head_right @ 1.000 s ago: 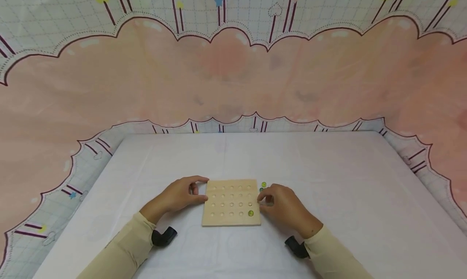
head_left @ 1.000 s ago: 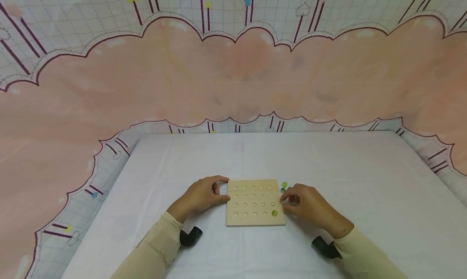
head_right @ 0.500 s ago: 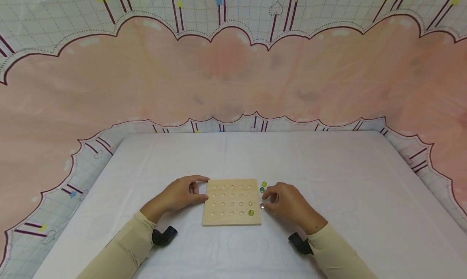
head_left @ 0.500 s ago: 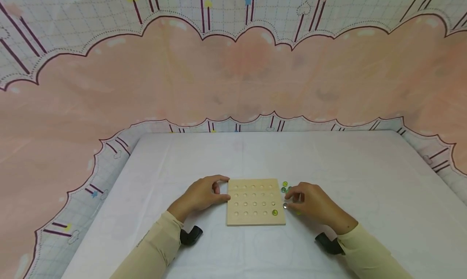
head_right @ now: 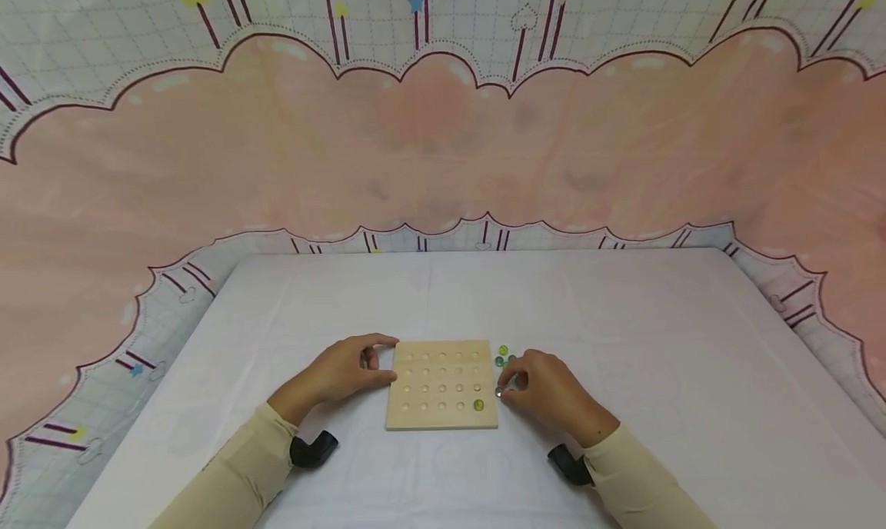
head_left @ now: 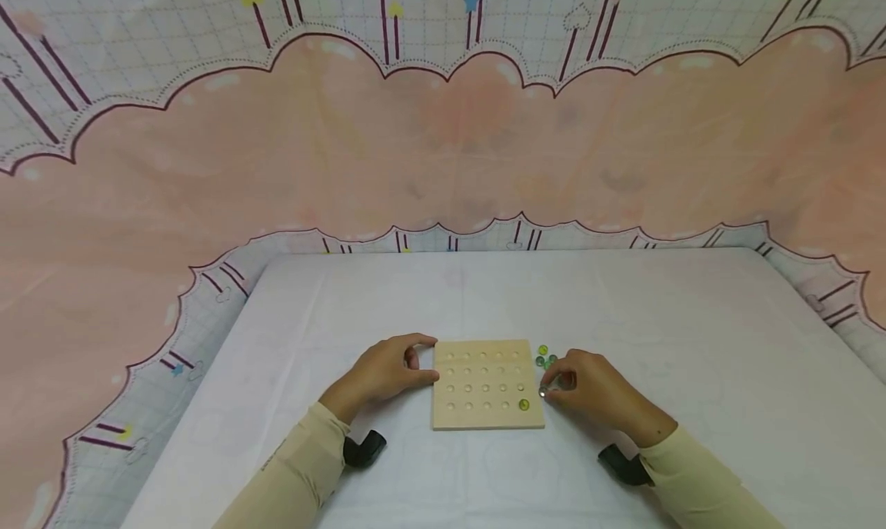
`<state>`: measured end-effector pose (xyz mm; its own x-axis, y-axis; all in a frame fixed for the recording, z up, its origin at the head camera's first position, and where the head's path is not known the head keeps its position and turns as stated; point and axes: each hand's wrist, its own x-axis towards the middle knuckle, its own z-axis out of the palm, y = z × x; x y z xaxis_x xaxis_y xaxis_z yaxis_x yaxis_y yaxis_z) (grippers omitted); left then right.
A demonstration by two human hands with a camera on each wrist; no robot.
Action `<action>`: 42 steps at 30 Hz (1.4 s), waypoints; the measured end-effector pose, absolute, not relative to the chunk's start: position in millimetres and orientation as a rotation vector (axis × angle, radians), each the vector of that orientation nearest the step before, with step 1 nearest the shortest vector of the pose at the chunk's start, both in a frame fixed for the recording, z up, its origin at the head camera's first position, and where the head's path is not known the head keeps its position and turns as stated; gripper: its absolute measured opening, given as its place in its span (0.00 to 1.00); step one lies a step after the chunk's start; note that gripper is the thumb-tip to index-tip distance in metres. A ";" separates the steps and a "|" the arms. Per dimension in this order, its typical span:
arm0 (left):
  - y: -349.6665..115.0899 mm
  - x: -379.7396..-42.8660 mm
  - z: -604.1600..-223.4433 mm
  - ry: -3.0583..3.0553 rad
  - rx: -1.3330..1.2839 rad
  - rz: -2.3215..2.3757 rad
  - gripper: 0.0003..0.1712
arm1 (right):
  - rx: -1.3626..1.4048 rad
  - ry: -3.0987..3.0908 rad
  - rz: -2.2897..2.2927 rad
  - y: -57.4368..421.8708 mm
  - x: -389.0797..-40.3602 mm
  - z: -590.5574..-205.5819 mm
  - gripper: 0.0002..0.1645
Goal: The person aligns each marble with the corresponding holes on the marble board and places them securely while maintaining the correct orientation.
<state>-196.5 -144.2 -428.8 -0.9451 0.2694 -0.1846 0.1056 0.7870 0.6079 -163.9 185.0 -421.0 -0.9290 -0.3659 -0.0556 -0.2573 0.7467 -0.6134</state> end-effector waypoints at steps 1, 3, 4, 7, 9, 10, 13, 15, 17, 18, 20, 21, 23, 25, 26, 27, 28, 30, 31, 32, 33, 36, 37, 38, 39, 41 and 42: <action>-144.4 -196.4 -428.9 2.716 0.287 0.899 0.32 | -0.496 2.772 -0.934 184.7 -163.8 -421.2 0.08; -144.5 -196.2 -429.2 2.717 0.288 0.898 0.32 | -0.483 2.770 -0.932 184.0 -163.5 -421.3 0.08; -144.6 -196.2 -429.1 2.717 0.287 0.897 0.32 | -0.478 2.771 -0.929 183.7 -163.2 -421.3 0.08; -144.3 -196.5 -428.4 2.715 0.293 0.896 0.32 | -0.467 2.774 -0.919 183.5 -162.5 -421.2 0.08; -144.0 -197.3 -428.4 2.715 0.301 0.891 0.32 | -0.463 2.778 -0.915 183.8 -162.2 -421.1 0.08; -143.8 -197.8 -428.3 2.714 0.306 0.889 0.32 | -0.462 2.779 -0.913 184.1 -162.2 -421.1 0.08; -143.0 -199.3 -428.4 2.714 0.323 0.889 0.33 | -0.460 2.785 -0.909 185.1 -162.5 -421.0 0.08; -142.7 -200.0 -428.4 2.713 0.328 0.891 0.33 | -0.463 2.786 -0.911 185.5 -162.9 -420.3 0.08; -142.7 -200.6 -428.5 2.713 0.326 0.892 0.33 | -0.468 2.787 -0.912 185.6 -163.3 -419.4 0.07; -142.8 -200.8 -428.5 2.712 0.323 0.891 0.33 | -0.469 2.787 -0.913 185.4 -163.4 -418.8 0.07; -143.2 -201.1 -429.2 2.712 0.316 0.886 0.32 | -0.470 2.785 -0.915 184.9 -163.6 -417.2 0.07; -143.5 -201.3 -429.5 2.714 0.311 0.883 0.33 | -0.469 2.784 -0.914 184.6 -163.7 -416.4 0.06; -144.1 -201.6 -430.3 2.716 0.304 0.876 0.33 | -0.468 2.784 -0.915 183.8 -163.6 -414.3 0.06; -144.5 -201.6 -430.6 2.719 0.300 0.871 0.33 | -0.468 2.785 -0.919 182.9 -163.3 -412.2 0.06; -144.7 -201.5 -430.4 2.719 0.299 0.870 0.33 | -0.469 2.787 -0.919 182.5 -163.1 -411.1 0.06; -144.8 -201.3 -430.3 2.720 0.299 0.869 0.33 | -0.470 2.787 -0.923 182.1 -162.8 -410.1 0.06; -144.8 -201.0 -430.0 2.719 0.299 0.871 0.33 | -0.472 2.788 -0.927 181.6 -162.5 -409.1 0.06; -144.8 -200.4 -429.3 2.717 0.301 0.873 0.33 | -0.484 2.792 -0.931 180.9 -161.8 -407.8 0.06; -144.7 -200.2 -428.9 2.716 0.302 0.875 0.33 | -0.494 2.795 -0.932 180.6 -161.5 -407.4 0.06; -144.8 -199.9 -428.5 2.716 0.304 0.876 0.33 | -0.504 2.798 -0.933 180.3 -161.2 -407.2 0.06; -144.8 -199.5 -428.0 2.715 0.305 0.876 0.33 | -0.514 2.799 -0.934 180.0 -160.9 -407.1 0.06; -145.0 -198.5 -427.4 2.710 0.299 0.880 0.33 | -0.539 2.802 -0.937 179.4 -160.0 -406.7 0.07; -145.0 -198.3 -427.6 2.710 0.299 0.880 0.33 | -0.542 2.804 -0.937 179.2 -159.6 -406.9 0.07; -145.1 -198.1 -427.7 2.711 0.298 0.879 0.33 | -0.543 2.805 -0.939 179.0 -159.2 -407.0 0.07; -145.0 -197.9 -427.9 2.712 0.298 0.880 0.33 | -0.544 2.807 -0.942 178.8 -158.9 -406.9 0.07; -144.8 -197.4 -428.5 2.715 0.296 0.884 0.33 | -0.545 2.815 -0.940 178.5 -158.6 -407.0 0.07; -144.6 -197.0 -428.8 2.717 0.295 0.883 0.33 | -0.546 2.817 -0.939 178.3 -158.4 -406.8 0.07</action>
<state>-197.0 -144.6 -428.8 -0.9431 0.2729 -0.1899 0.1092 0.7936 0.5985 -158.4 178.3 -406.8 -0.9274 -0.3740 -0.0018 -0.2982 0.7424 -0.6000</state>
